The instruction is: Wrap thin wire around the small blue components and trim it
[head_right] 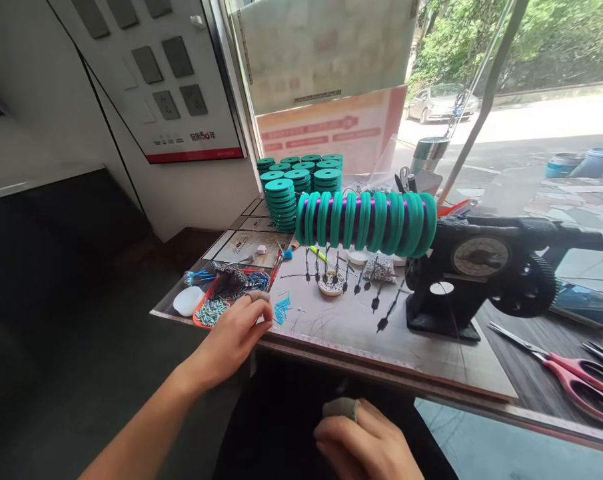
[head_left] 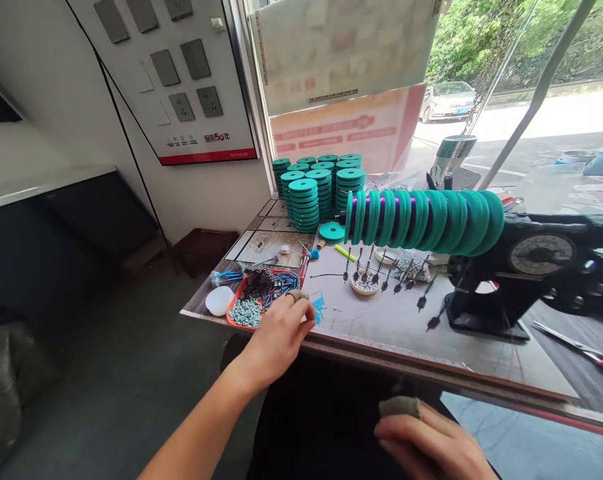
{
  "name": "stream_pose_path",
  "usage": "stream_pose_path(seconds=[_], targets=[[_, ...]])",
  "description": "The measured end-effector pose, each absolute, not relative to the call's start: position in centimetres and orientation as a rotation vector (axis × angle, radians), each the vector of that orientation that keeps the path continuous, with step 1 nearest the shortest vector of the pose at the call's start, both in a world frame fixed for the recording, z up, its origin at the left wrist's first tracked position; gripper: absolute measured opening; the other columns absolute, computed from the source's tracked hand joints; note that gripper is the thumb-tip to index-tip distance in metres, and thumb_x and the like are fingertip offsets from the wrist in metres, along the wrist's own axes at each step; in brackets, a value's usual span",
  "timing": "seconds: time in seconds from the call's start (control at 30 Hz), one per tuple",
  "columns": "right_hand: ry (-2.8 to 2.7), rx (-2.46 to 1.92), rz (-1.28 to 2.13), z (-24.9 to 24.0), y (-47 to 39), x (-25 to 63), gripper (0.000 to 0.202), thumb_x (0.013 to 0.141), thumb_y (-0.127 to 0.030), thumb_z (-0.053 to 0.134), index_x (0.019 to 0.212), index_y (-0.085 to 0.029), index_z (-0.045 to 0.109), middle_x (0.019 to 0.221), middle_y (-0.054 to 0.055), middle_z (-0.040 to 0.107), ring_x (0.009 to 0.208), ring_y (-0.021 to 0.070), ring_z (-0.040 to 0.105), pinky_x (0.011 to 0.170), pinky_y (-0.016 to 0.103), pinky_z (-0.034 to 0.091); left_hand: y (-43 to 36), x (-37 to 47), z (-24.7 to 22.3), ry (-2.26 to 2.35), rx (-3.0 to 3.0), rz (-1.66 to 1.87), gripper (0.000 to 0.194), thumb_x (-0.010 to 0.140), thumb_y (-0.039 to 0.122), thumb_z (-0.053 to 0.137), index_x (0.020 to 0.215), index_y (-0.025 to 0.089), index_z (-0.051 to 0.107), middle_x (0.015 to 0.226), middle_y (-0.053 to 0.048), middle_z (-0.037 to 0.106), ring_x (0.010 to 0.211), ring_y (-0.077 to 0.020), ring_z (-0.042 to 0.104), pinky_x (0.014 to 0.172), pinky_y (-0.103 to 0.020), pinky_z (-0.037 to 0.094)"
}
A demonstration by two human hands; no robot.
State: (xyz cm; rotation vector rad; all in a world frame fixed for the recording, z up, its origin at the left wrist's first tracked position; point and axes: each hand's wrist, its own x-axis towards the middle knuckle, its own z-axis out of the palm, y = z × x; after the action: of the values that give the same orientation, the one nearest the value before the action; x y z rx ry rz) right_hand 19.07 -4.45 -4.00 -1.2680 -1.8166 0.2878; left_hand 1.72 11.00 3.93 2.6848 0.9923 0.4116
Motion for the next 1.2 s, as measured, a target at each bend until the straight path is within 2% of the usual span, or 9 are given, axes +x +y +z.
stream_pose_path(seconds=[0.1, 0.23, 0.4, 0.53, 0.63, 0.73, 0.87, 1.03, 1.2], targets=[[-1.718, -1.276, 0.329, -3.2, -4.2, 19.1, 0.011, 0.091, -0.026, 0.047, 0.086, -0.024, 0.057, 0.069, 0.000, 0.060, 0.059, 0.0108, 0.058, 0.055, 0.019, 0.047, 8.8, 0.9, 3.7, 0.977, 2.429, 0.617, 0.012, 0.088, 0.015, 0.045, 0.079, 0.019, 0.052, 0.072, 0.002, 0.057, 0.066, -0.0122, 0.054, 0.062, -0.022, 0.044], [-1.677, -1.329, 0.318, -2.9, -3.8, 19.0, 0.014, 0.090, -0.030, 0.049, 0.085, -0.025, 0.061, 0.068, 0.000, 0.060, 0.059, 0.0119, 0.059, 0.054, 0.019, 0.048, 8.9, 0.4, 3.0, 1.119, 2.482, 0.864, 0.010, 0.085, 0.015, 0.051, 0.081, 0.019, 0.059, 0.087, -0.003, 0.059, 0.084, -0.0176, 0.056, 0.075, -0.029, 0.045], [-1.672, -1.303, 0.295, -2.9, -3.4, 18.9, 0.015, 0.090, -0.028, 0.048, 0.088, -0.025, 0.062, 0.073, 0.001, 0.062, 0.062, 0.0127, 0.062, 0.055, 0.018, 0.049, 12.4, 1.6, 2.9, 1.107, 2.741, 0.565, 0.008, 0.076, 0.014, 0.062, 0.079, 0.021, 0.065, 0.102, -0.007, 0.058, 0.095, -0.0245, 0.052, 0.083, -0.040, 0.040], [-1.655, -1.334, 0.317, -2.6, -3.4, 18.9, 0.018, 0.091, -0.030, 0.045, 0.090, -0.026, 0.063, 0.075, 0.002, 0.063, 0.063, 0.0137, 0.063, 0.055, 0.019, 0.050, 13.5, 2.3, 3.1, 1.040, 2.728, 0.458, 0.010, 0.074, 0.011, 0.062, 0.070, 0.020, 0.062, 0.097, -0.005, 0.059, 0.093, -0.0240, 0.051, 0.082, -0.039, 0.040], [-1.603, -1.358, 0.322, -2.2, -3.3, 19.0, 0.020, 0.091, -0.028, 0.043, 0.092, -0.026, 0.063, 0.076, 0.002, 0.064, 0.065, 0.0137, 0.064, 0.057, 0.018, 0.051, 12.1, 2.1, 3.6, 1.037, 2.664, 0.471, 0.011, 0.081, 0.011, 0.053, 0.075, 0.019, 0.058, 0.089, -0.005, 0.058, 0.086, -0.0204, 0.052, 0.079, -0.035, 0.041], [-1.606, -1.326, 0.359, -1.9, -3.3, 19.1, 0.022, 0.091, -0.022, 0.042, 0.099, -0.029, 0.061, 0.083, 0.001, 0.066, 0.072, 0.0130, 0.066, 0.062, 0.016, 0.052, 8.9, 1.5, 3.8, 0.953, 2.267, 0.568, 0.012, 0.087, 0.019, 0.045, 0.078, 0.019, 0.053, 0.073, 0.000, 0.055, 0.069, -0.0141, 0.052, 0.065, -0.025, 0.043], [-1.577, -1.298, 0.452, -2.1, -3.7, 19.1, 0.035, 0.088, -0.019, 0.045, 0.122, -0.030, 0.047, 0.100, 0.001, 0.066, 0.084, 0.0136, 0.065, 0.070, 0.016, 0.052, 4.5, 2.0, 2.7, 0.819, 1.460, 0.640, 0.010, 0.078, 0.024, 0.062, 0.075, 0.019, 0.054, 0.065, 0.003, 0.055, 0.059, -0.0103, 0.050, 0.059, -0.021, 0.042], [-1.435, -1.332, 0.514, -2.5, -4.5, 18.8, 0.044, 0.087, -0.024, 0.047, 0.130, -0.028, 0.036, 0.080, -0.001, 0.063, 0.065, 0.0106, 0.062, 0.062, 0.016, 0.052, 2.8, 3.5, 1.4, 0.855, 1.149, 0.760, 0.016, 0.058, 0.015, 0.077, 0.068, 0.017, 0.065, 0.061, 0.002, 0.063, 0.059, -0.0107, 0.056, 0.060, -0.019, 0.045], [-1.456, -1.311, 0.546, -2.4, -4.5, 18.4, 0.042, 0.088, -0.025, 0.045, 0.128, -0.029, 0.035, 0.079, -0.001, 0.061, 0.067, 0.0119, 0.061, 0.062, 0.018, 0.051, 2.7, 3.7, 1.0, 0.881, 1.121, 0.826, 0.014, 0.059, 0.013, 0.077, 0.069, 0.018, 0.069, 0.064, 0.001, 0.069, 0.063, -0.0128, 0.061, 0.064, -0.020, 0.047]])
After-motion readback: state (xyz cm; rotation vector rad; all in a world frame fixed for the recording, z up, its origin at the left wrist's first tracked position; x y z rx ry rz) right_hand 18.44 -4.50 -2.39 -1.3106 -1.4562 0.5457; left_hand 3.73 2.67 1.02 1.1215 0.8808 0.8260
